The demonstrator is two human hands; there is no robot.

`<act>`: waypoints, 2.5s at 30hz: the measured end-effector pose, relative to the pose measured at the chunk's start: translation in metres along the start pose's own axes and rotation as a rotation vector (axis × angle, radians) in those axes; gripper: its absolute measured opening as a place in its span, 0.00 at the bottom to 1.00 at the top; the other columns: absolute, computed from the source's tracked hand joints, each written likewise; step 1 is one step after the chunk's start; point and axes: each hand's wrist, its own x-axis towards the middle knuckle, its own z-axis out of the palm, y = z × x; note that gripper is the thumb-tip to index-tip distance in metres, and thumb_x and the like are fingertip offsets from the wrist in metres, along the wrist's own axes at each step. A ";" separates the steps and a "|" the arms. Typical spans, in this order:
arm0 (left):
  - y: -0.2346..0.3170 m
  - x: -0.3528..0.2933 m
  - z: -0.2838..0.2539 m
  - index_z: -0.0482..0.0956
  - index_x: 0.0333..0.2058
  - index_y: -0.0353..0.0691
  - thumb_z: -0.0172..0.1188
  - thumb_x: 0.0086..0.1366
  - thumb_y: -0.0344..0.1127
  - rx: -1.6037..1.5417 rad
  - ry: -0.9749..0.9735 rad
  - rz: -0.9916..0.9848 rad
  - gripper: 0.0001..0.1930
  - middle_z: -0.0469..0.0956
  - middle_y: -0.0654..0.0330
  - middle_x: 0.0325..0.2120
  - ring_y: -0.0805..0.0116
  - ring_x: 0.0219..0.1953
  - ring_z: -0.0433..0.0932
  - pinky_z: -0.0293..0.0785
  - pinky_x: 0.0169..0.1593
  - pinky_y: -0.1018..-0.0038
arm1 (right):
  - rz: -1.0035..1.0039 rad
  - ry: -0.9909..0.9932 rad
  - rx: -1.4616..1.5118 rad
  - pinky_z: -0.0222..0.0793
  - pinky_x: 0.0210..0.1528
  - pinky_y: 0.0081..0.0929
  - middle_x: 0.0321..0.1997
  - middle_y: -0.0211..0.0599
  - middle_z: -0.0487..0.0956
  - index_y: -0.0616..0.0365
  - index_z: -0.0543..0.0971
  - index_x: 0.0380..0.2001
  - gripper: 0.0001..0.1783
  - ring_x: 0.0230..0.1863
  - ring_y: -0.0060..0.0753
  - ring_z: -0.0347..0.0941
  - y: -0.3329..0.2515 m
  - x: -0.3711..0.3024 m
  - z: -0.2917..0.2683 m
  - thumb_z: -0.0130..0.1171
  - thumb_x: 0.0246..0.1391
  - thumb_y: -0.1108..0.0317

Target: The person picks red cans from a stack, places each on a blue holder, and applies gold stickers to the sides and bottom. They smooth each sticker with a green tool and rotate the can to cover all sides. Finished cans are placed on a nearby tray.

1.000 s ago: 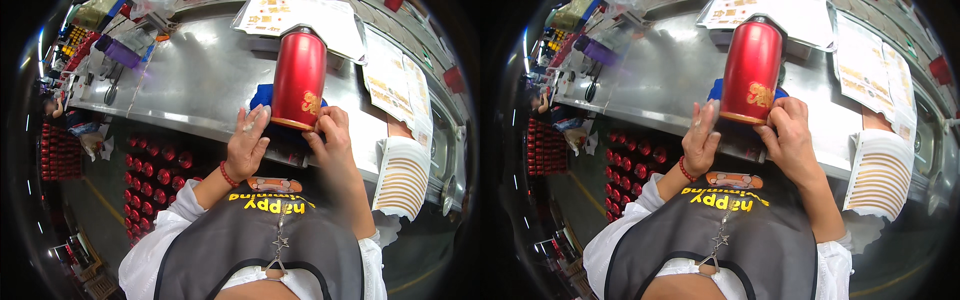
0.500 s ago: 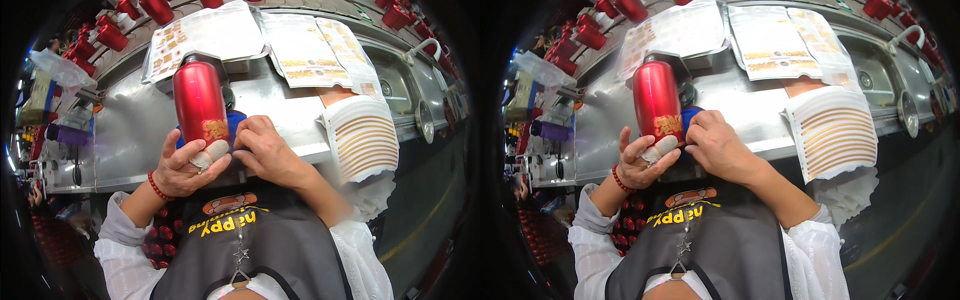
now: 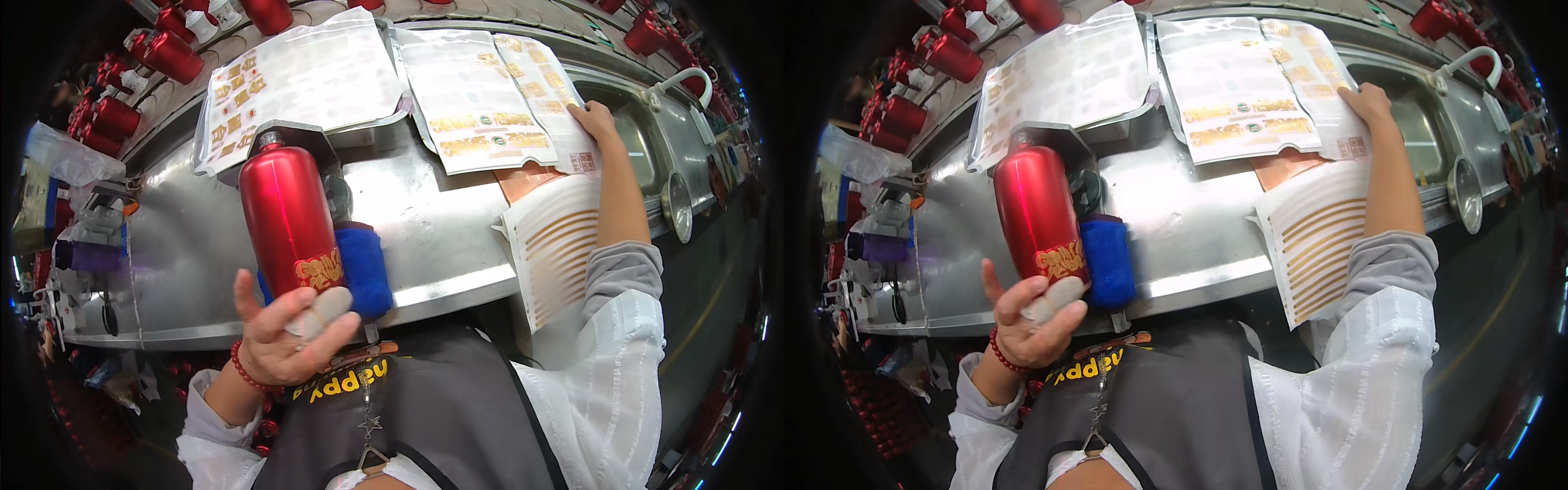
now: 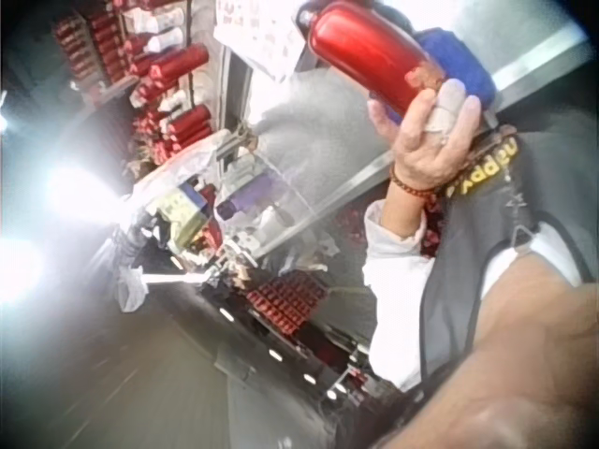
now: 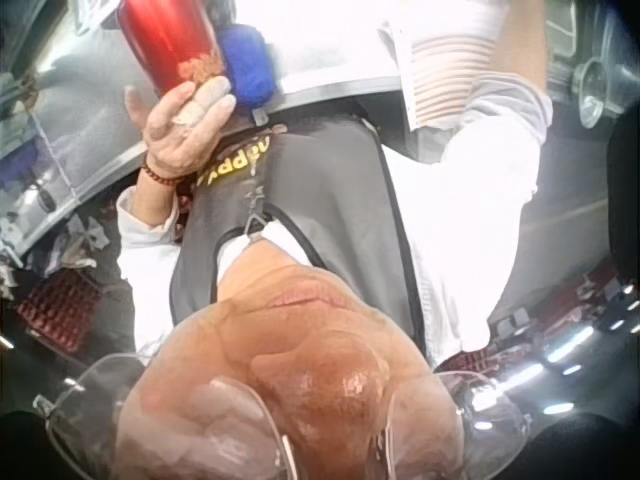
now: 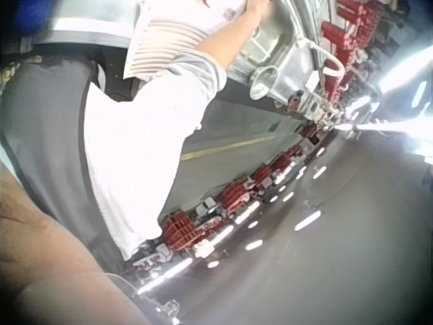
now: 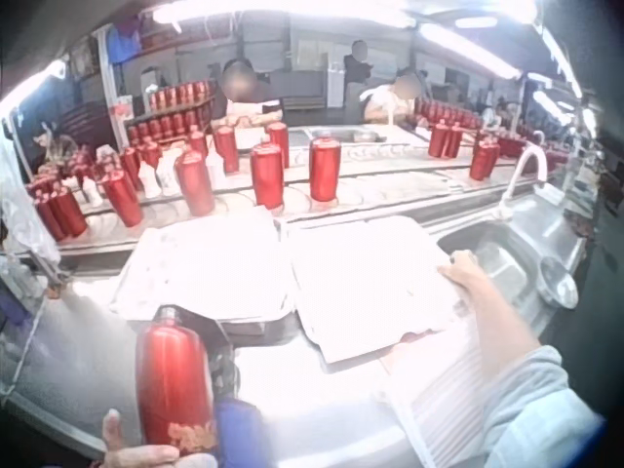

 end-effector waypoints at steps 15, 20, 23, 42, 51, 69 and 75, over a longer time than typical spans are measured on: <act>-0.001 -0.058 0.038 0.52 0.68 0.26 0.68 0.58 0.54 -0.177 0.074 -0.666 0.51 0.66 0.43 0.64 0.40 0.64 0.63 0.35 0.71 0.40 | -0.509 -0.101 0.627 0.70 0.47 0.41 0.31 0.48 0.79 0.64 0.81 0.33 0.14 0.37 0.51 0.76 -0.114 -0.022 -0.019 0.58 0.61 0.61; -0.005 -0.055 0.040 0.57 0.70 0.38 0.69 0.56 0.58 -0.255 0.129 -0.704 0.50 0.73 0.50 0.58 0.44 0.62 0.64 0.34 0.71 0.40 | -0.695 0.333 -0.180 0.69 0.48 0.51 0.40 0.53 0.79 0.63 0.81 0.36 0.14 0.43 0.59 0.75 -0.112 -0.005 0.038 0.56 0.59 0.62; -0.002 -0.052 0.037 0.60 0.70 0.38 0.70 0.55 0.59 -0.144 0.138 -0.673 0.50 0.77 0.52 0.51 0.47 0.61 0.65 0.34 0.71 0.40 | -0.845 0.350 -0.087 0.67 0.50 0.47 0.44 0.53 0.77 0.63 0.79 0.35 0.11 0.46 0.57 0.73 -0.138 -0.047 -0.001 0.57 0.60 0.65; -0.012 -0.044 0.033 0.52 0.70 0.32 0.67 0.54 0.69 -0.301 0.161 -0.584 0.59 0.65 0.39 0.62 0.42 0.64 0.63 0.44 0.69 0.39 | -1.557 -0.125 0.330 0.70 0.51 0.40 0.45 0.38 0.72 0.56 0.74 0.32 0.09 0.51 0.46 0.68 -0.322 -0.312 -0.136 0.67 0.51 0.73; -0.046 0.008 0.043 0.52 0.68 0.28 0.64 0.66 0.51 -0.792 0.371 -0.885 0.44 0.60 0.38 0.64 0.45 0.67 0.61 0.56 0.70 0.59 | -1.459 0.112 0.467 0.70 0.49 0.41 0.44 0.43 0.74 0.61 0.76 0.32 0.08 0.49 0.50 0.70 -0.338 -0.312 -0.126 0.66 0.50 0.74; -0.048 0.010 0.048 0.52 0.67 0.26 0.64 0.65 0.50 -0.876 0.417 -0.961 0.44 0.62 0.36 0.62 0.43 0.65 0.63 0.57 0.69 0.57 | -1.252 0.094 0.524 0.61 0.63 0.42 0.58 0.45 0.69 0.56 0.75 0.62 0.27 0.59 0.48 0.64 -0.294 -0.344 -0.080 0.58 0.64 0.55; -0.055 0.015 0.033 0.65 0.58 0.32 0.65 0.64 0.45 -0.755 0.432 -0.893 0.31 0.68 0.46 0.56 0.53 0.60 0.67 0.60 0.65 0.62 | -1.119 0.131 0.679 0.70 0.58 0.33 0.61 0.48 0.72 0.61 0.70 0.64 0.30 0.61 0.44 0.70 -0.282 -0.341 -0.072 0.60 0.58 0.76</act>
